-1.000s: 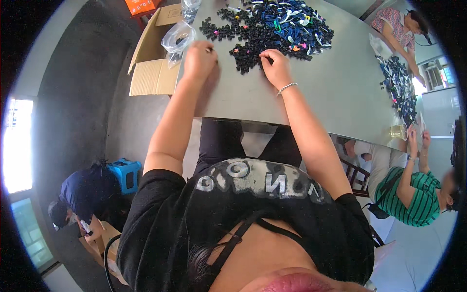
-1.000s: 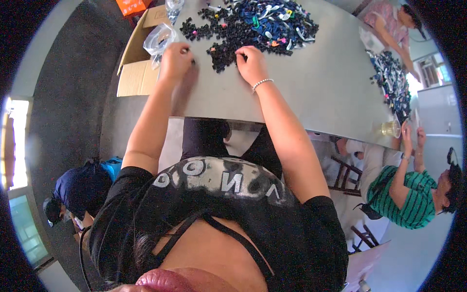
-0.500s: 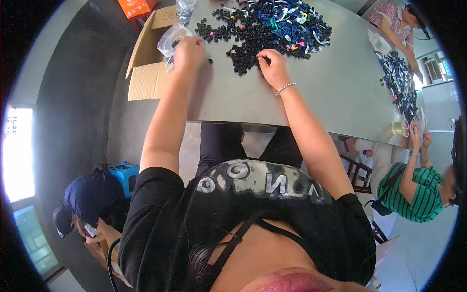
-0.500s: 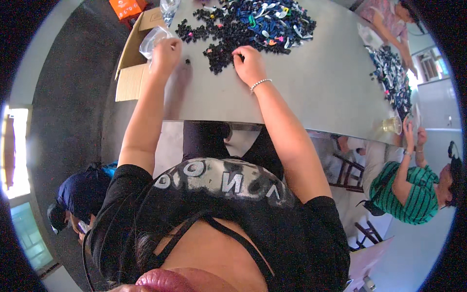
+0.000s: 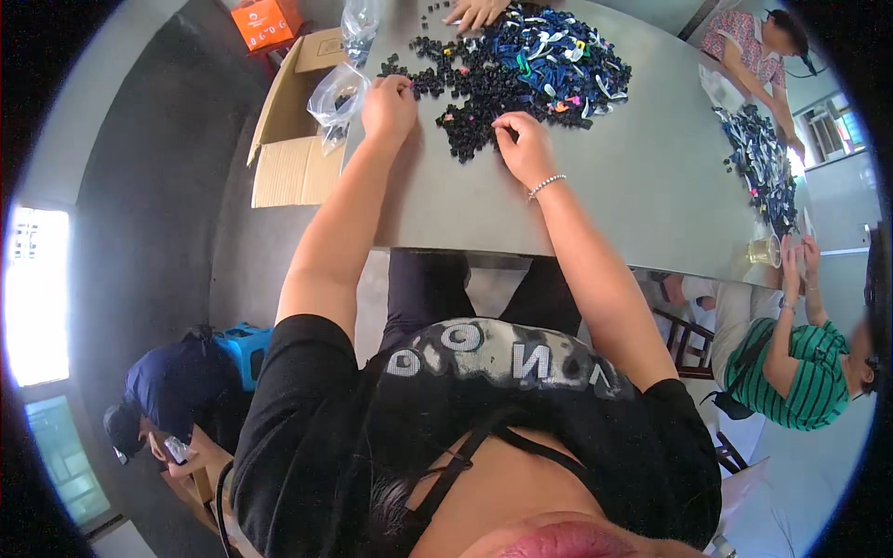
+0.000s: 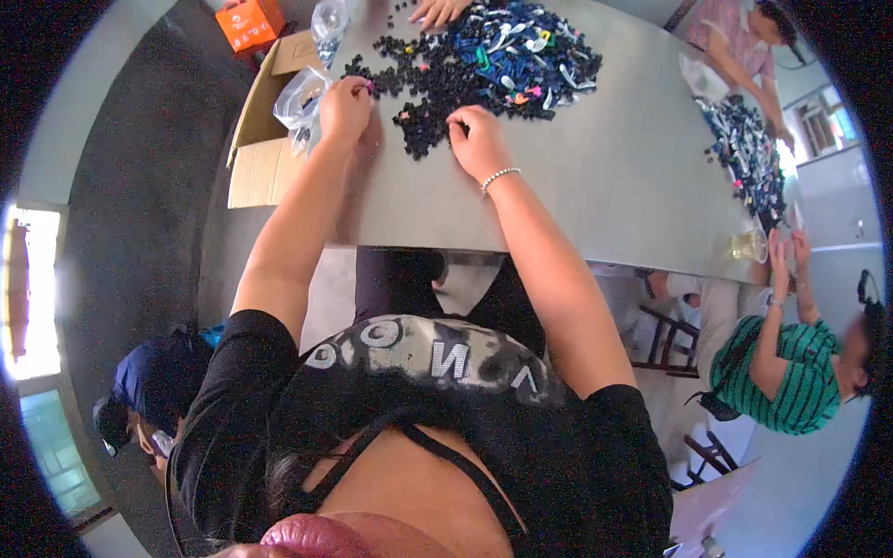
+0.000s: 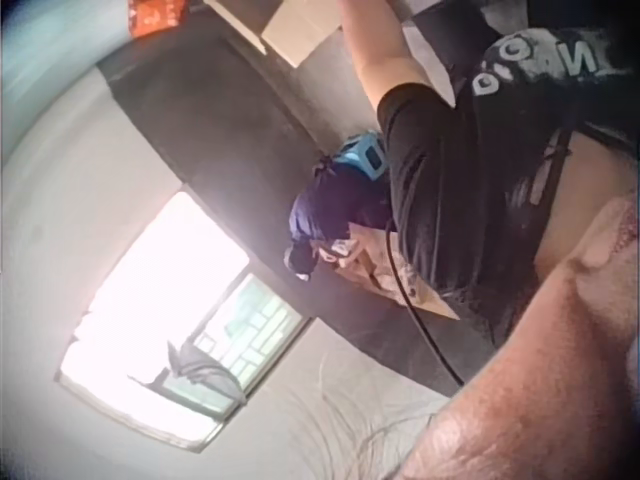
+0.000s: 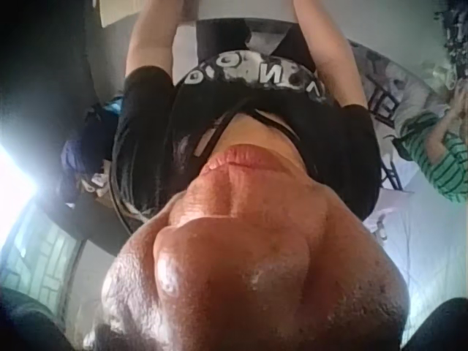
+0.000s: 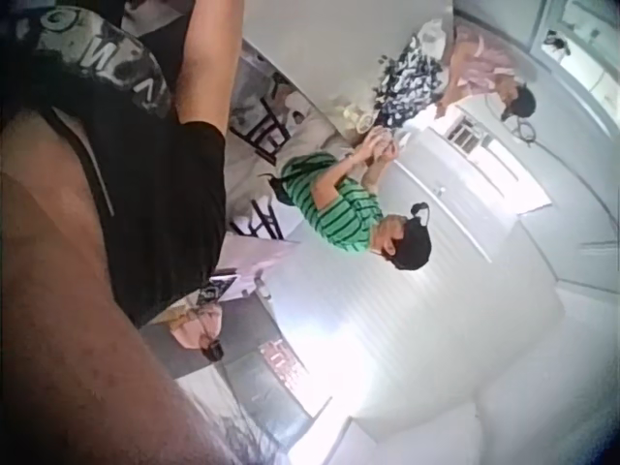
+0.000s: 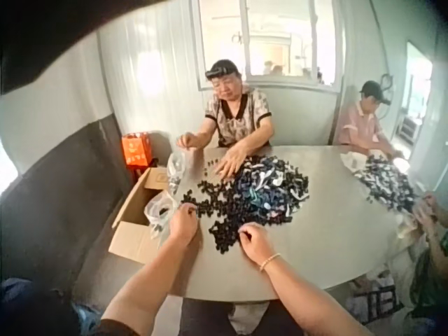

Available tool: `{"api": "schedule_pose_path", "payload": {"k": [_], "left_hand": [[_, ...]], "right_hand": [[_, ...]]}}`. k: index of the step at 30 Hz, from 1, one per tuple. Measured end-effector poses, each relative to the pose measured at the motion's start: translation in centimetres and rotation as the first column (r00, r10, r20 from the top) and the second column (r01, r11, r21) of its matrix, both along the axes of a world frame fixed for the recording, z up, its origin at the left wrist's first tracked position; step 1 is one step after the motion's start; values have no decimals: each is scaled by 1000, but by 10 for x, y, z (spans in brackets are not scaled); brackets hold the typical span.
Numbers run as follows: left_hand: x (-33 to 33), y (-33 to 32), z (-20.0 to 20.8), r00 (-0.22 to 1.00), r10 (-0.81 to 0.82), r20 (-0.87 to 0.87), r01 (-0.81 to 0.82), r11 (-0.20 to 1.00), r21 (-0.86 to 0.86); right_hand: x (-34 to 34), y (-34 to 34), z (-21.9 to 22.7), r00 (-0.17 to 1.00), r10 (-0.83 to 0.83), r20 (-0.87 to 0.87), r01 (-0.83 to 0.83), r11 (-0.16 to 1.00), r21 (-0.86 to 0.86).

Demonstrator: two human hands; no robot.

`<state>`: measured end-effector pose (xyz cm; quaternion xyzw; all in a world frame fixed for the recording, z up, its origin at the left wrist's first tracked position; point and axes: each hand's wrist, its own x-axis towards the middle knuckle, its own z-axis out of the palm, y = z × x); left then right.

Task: Assembling or sorting small plastic/electronic components at a communal workspace table.

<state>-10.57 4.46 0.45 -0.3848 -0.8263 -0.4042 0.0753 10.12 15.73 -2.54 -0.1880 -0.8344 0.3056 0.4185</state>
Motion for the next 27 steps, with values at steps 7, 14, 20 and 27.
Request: {"api": "schedule_pose_path", "payload": {"k": [7, 14, 20, 27], "left_hand": [[-20, 53, -11, 968, 246, 52, -227, 944, -241], [-43, 74, -19, 997, -53, -61, 35, 963, -269], [11, 67, -19, 960, -276, -33, 263, 941, -213], [53, 27, -9, 869, -489, 68, 493, 853, -172]], "right_hand": [[2, -1, 0, 999, 15, -41, -17, 999, -52], [-4, -5, 5, 1000, -6, -16, 6, 1000, 0], [0, -4, 2, 999, -39, 7, 39, 998, -59], [2, -1, -2, 995, -28, 95, 19, 995, 97]]}}
